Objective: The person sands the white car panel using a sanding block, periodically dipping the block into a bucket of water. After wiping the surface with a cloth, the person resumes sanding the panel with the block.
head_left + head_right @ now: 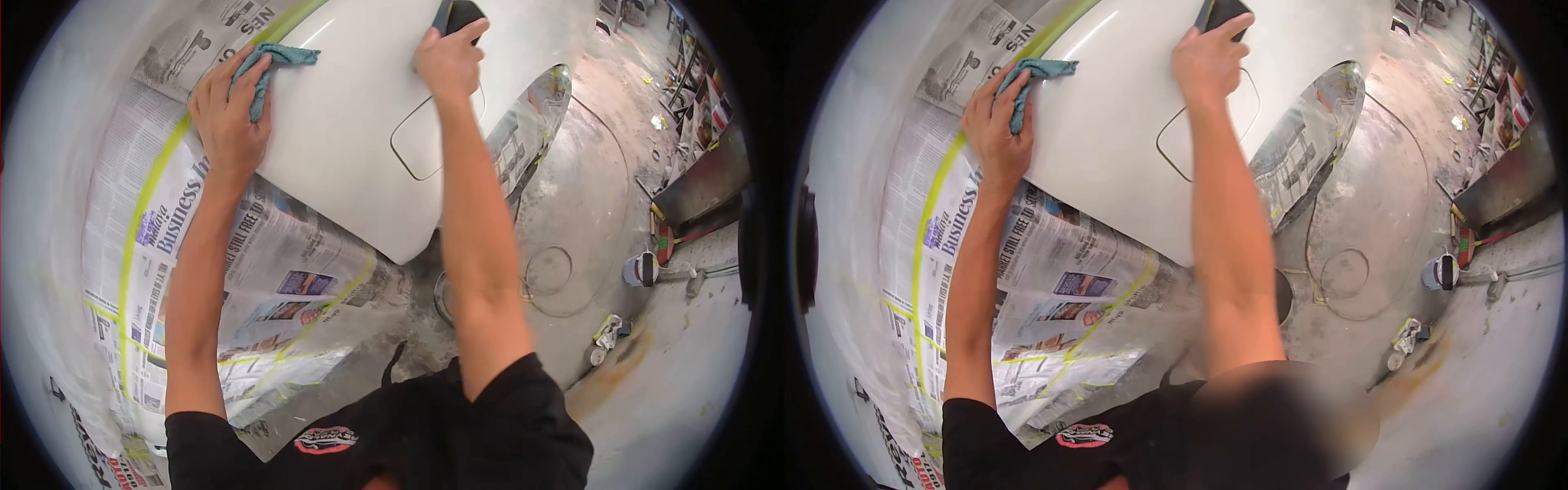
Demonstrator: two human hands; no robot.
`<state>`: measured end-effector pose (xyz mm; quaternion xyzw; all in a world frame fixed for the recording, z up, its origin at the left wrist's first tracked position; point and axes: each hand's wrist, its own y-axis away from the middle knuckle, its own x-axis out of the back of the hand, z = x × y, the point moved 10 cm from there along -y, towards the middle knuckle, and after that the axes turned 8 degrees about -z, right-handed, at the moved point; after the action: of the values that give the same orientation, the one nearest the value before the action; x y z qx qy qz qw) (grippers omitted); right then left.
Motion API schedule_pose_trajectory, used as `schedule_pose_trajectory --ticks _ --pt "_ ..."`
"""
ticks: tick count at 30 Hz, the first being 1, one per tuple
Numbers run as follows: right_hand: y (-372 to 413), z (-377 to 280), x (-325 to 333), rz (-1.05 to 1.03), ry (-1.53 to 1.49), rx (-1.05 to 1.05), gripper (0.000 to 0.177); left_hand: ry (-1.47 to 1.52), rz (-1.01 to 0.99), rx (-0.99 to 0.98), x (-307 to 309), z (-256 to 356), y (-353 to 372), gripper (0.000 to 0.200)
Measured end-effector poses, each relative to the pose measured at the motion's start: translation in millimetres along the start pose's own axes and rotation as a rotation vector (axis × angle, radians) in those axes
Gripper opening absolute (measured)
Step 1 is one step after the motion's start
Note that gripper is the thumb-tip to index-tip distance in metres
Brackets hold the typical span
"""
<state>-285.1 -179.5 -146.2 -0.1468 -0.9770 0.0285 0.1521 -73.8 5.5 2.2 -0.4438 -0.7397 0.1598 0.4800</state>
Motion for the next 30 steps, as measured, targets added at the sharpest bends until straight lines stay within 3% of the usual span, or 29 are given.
schedule_pose_trajectory --ticks 4,7,8,11,13,21,25,28,30 --pt "138 -15 -52 0.053 -0.018 0.233 0.095 -0.015 -0.014 -0.004 2 5 -6 0.045" --pt "138 -4 -58 -0.173 -0.075 0.209 0.091 -0.009 -0.033 -0.036 2 12 -9 0.041" --pt "104 -3 -38 -0.044 -0.017 0.219 0.095 -0.002 -0.044 -0.042 1 14 -8 0.04" --pt "-17 9 -1 -0.021 0.12 0.143 0.094 0.025 -0.055 -0.034 0 12 -9 0.039" --pt "-58 10 12 -0.081 0.173 0.071 0.098 0.014 -0.077 -0.041 1 14 -10 0.042" --pt "-79 9 28 -0.062 0.251 0.049 0.09 0.078 -0.079 -0.062 -3 10 -6 0.043" --pt "-93 8 22 -0.143 -0.202 0.0 0.081 0.121 -0.051 -0.056 -4 5 -3 0.037" --pt "-93 1 22 0.114 0.141 0.075 0.086 0.163 -0.091 -0.057 -9 3 0 0.037" --pt "-81 -14 24 0.138 0.158 0.274 0.083 0.182 -0.11 -0.057 -13 4 0 0.036"
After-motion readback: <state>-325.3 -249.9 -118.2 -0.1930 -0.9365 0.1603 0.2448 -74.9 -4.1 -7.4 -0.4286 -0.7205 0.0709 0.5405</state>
